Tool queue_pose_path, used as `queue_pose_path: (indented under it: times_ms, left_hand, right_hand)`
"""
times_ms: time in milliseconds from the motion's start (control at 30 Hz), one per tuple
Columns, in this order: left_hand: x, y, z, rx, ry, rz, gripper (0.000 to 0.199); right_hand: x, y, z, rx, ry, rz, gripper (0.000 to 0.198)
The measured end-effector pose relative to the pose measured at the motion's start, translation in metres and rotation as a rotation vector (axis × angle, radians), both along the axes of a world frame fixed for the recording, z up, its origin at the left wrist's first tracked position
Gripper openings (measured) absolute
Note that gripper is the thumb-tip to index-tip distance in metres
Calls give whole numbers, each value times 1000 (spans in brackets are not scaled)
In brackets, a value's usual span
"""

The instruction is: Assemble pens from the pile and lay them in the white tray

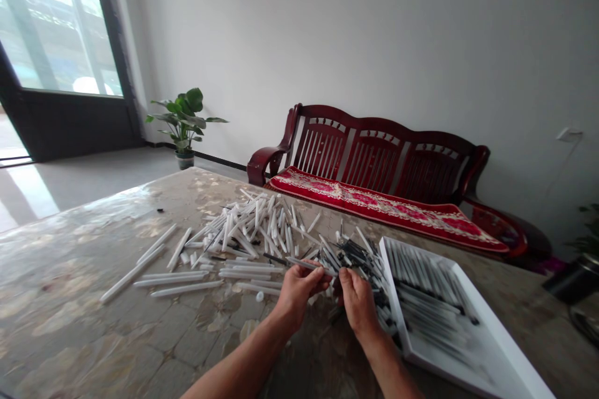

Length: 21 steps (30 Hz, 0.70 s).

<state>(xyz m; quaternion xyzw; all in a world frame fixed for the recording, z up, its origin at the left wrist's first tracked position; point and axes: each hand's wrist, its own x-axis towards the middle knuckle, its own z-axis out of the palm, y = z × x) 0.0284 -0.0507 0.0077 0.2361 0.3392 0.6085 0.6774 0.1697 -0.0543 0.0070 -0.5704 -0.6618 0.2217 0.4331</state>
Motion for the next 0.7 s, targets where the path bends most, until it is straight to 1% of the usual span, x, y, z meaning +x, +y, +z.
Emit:
queue_pose_path:
  times_ms: [67, 133, 233, 333, 400, 533, 567, 633, 700]
  left_hand:
    - [0, 0, 0, -6, 2, 5, 40]
    - [0, 0, 0, 1, 5, -6, 41]
    - [0, 0, 0, 21, 11, -17, 43]
    - [0, -1, 0, 26, 11, -6, 43]
    - [0, -1, 1, 39, 16, -4, 42]
    - [0, -4, 3, 141, 65, -20, 39]
    - [-1, -5, 5, 168, 77, -29, 38]
    - [-1, -6, 7, 193, 84, -64, 38]
    - [-3, -6, 9, 162, 74, -133, 40]
  right_hand:
    - [-1, -1, 0, 20, -4, 27, 51]
    - [-1, -1, 0, 36, -20, 7, 51]
    - [-1, 1, -2, -9, 20, -45, 57]
    - [-1, 0, -2, -38, 104, 4, 55]
    - [-5, -1, 0, -85, 206, 31, 53]
    - [-15, -3, 4, -317, 519, -9, 58]
    - [-16, -4, 5, -350, 574, -18, 58]
    - [-16, -3, 7, -357, 650, -16, 57]
    - [-11, -3, 10, -329, 706, 22, 56]
